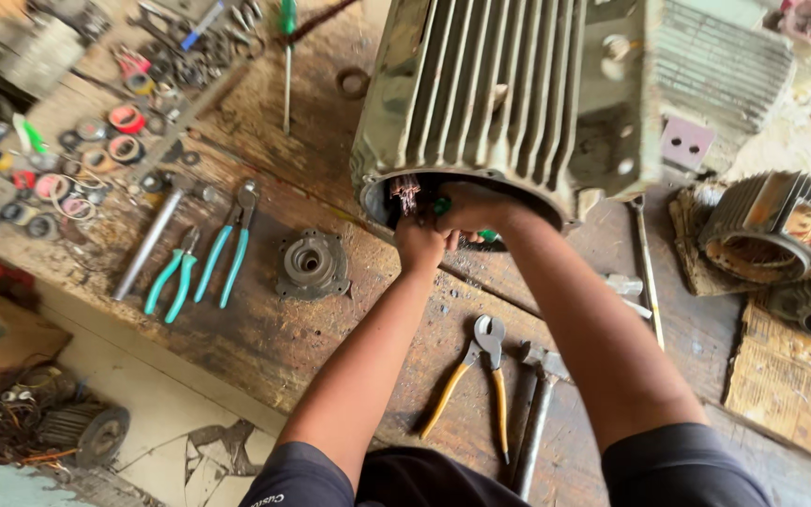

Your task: The person pulls burnt copper windings out of an electric motor stator housing on a wooden workbench. They use a screwdriver and pliers to pry and grip the old coil wires, working them loose by hand and with tools until the copper bundle is extracted from the housing.

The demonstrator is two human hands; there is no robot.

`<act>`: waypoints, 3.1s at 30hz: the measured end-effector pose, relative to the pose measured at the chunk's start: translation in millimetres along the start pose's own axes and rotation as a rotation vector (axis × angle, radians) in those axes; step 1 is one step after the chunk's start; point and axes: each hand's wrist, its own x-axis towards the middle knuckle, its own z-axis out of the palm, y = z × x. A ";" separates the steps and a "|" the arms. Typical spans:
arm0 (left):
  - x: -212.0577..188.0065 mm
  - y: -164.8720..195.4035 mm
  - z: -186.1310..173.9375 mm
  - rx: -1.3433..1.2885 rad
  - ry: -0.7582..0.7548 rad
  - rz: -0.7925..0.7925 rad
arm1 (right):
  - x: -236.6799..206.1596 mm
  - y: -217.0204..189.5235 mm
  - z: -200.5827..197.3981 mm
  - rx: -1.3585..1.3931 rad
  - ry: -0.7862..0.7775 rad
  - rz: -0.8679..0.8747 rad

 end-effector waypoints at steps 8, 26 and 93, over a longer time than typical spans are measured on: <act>4.8 23.5 17.9 -0.290 0.098 -0.113 | -19.2 5.3 -6.3 0.079 0.010 -0.060; -29.5 40.7 26.6 0.466 0.232 0.154 | -16.6 11.0 8.2 0.352 0.132 -0.218; -65.7 52.0 -35.3 1.949 -0.618 0.457 | -373.5 215.4 431.8 -0.004 1.370 0.276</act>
